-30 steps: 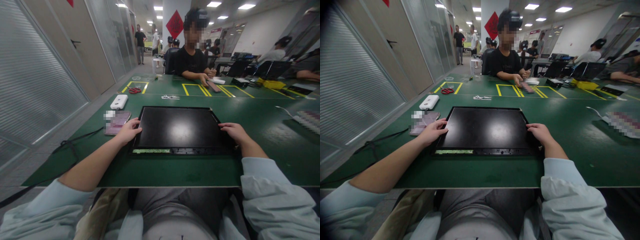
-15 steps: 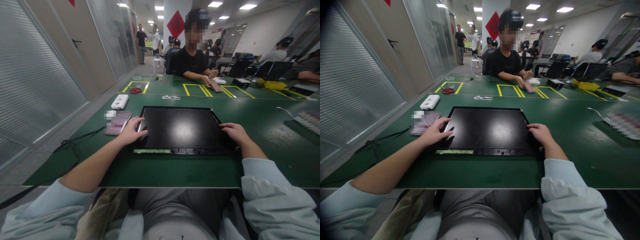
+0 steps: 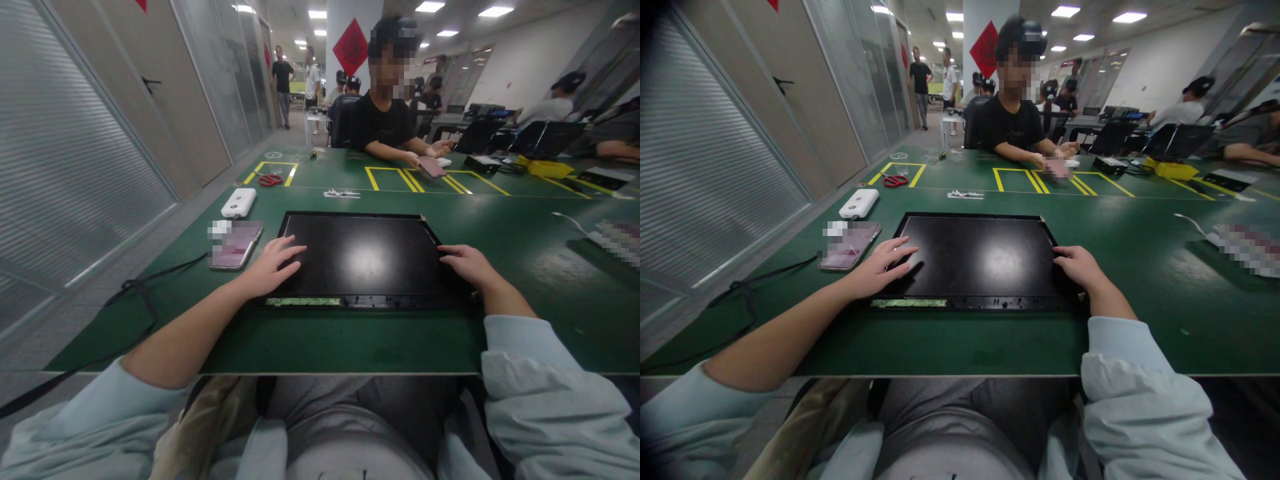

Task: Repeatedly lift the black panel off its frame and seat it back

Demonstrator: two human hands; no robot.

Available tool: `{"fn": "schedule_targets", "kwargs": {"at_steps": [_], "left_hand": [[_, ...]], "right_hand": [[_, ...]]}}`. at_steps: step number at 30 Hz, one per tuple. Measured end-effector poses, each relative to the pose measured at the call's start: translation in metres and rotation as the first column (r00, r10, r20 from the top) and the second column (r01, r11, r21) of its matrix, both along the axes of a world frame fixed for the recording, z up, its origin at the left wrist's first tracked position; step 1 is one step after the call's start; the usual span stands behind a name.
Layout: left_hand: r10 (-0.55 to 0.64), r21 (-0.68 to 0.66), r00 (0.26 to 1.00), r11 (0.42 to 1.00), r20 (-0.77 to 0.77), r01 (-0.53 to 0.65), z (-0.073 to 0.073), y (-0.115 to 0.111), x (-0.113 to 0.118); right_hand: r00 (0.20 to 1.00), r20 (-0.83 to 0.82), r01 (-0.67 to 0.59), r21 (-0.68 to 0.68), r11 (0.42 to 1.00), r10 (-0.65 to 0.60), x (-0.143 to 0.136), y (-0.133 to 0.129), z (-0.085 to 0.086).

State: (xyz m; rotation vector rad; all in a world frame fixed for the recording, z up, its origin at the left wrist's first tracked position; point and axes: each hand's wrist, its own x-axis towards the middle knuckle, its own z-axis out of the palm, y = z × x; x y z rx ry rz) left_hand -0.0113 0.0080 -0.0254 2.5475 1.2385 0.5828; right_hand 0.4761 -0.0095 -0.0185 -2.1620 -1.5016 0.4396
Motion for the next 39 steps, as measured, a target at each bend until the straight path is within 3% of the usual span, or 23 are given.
{"fn": "schedule_targets", "kwargs": {"at_steps": [7,15,23,30,34,39], "left_hand": [[0.087,-0.063,0.994,0.994,-0.068,-0.091,-0.004,0.002,0.001],[0.134,-0.044,0.980,0.989,-0.148,-0.142,-0.007,0.005,0.005],[0.136,-0.020,0.989,0.990,-0.057,-0.137,-0.011,0.011,0.002],[0.235,-0.074,0.971,0.970,0.038,-0.232,-0.001,0.007,0.004],[0.292,0.022,0.951,0.955,0.102,-0.296,0.000,0.009,-0.002],[0.395,0.041,0.918,0.919,-0.042,-0.393,-0.002,0.011,-0.006]], "right_hand": [[1.000,-0.009,-0.020,-0.040,0.999,0.020,0.005,0.001,-0.007],[1.000,0.008,-0.015,0.002,1.000,0.015,0.007,0.002,-0.009],[1.000,0.017,0.000,0.034,0.999,-0.001,0.007,0.002,-0.009],[1.000,-0.027,0.015,0.019,1.000,-0.014,0.010,0.004,-0.012],[0.999,-0.041,0.031,-0.001,1.000,-0.031,0.011,0.004,-0.013],[0.997,-0.077,0.029,0.024,0.999,-0.027,0.011,0.003,-0.015]]}}
